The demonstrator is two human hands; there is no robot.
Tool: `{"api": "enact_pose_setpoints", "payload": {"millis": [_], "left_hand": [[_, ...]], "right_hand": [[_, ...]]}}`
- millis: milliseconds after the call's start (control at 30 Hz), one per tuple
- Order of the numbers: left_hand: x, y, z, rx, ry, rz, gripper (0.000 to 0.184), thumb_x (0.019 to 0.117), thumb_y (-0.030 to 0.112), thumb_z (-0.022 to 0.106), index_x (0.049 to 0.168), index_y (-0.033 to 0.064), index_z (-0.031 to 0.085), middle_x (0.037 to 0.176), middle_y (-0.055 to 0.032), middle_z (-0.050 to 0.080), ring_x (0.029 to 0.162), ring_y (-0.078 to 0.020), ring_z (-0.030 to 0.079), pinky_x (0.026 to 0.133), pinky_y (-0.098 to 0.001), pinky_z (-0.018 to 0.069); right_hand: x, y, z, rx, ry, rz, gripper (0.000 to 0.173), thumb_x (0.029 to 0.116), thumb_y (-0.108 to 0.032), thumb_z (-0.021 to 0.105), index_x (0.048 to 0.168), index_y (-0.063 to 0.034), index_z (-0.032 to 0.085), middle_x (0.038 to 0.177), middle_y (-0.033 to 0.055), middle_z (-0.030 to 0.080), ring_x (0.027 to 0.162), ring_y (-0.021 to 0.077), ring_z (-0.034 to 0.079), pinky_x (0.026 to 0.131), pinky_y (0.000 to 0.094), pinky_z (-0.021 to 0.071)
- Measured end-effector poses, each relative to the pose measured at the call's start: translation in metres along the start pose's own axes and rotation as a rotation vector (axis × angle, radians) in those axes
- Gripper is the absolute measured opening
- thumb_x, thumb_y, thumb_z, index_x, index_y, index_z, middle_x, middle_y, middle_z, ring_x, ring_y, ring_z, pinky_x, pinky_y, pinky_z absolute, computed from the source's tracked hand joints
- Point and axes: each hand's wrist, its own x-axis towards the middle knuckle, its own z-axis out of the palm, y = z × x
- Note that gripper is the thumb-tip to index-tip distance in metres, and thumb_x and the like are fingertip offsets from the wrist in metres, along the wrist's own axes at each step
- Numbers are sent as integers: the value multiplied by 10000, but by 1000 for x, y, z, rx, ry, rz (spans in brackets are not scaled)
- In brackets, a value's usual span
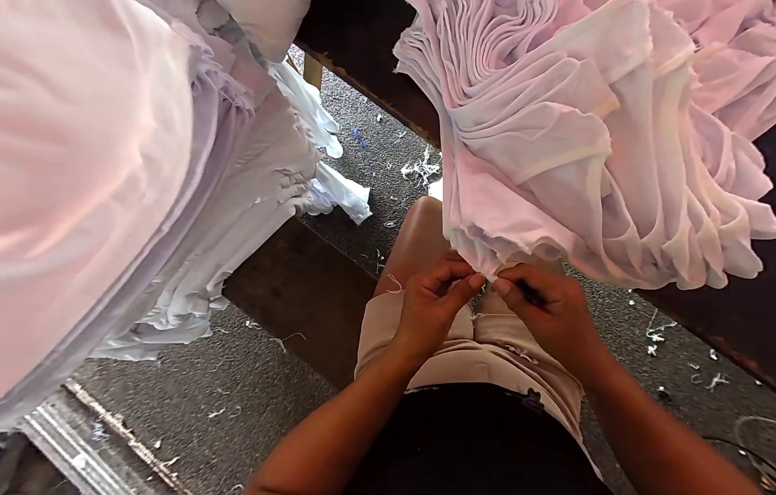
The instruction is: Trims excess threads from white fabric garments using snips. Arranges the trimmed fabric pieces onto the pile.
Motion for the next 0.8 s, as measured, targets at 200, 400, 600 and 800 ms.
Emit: {"api": "enact_pose_setpoints", "payload": {"millis": [200,400,600,800], "left_hand": [[1,3,1,78,23,34,90,916,-17,651,881,26,721,965,30,691,940,-9,652,869,-202,559],[1,1,-1,93,25,60,81,918,-7,660,884,26,724,974,18,688,948,-24,655,872,-216,567],[-1,1,0,27,3,-54,87,939,-16,628,927,23,704,920,36,697,855,-19,665,817,-219,575],[-8,12,4,67,-52,-291,141,1026,93,523,993,8,630,860,35,680,812,-26,663,806,-232,568]], "right_hand": [[0,3,-2,2,47,0,225,987,-126,593,913,56,703,759,-5,632,671,-103,502,628,56,418],[0,2,-1,-272,131,-212,283,991,-227,646,918,44,684,758,109,637,669,28,564,624,108,458],[-2,3,14,-562,151,-337,154,962,-123,628,927,10,699,749,135,678,621,206,642,555,285,517],[-19,-3,23,-650,115,-472,152,971,-92,599,862,-26,682,696,112,660,599,211,629,563,279,507]]}}
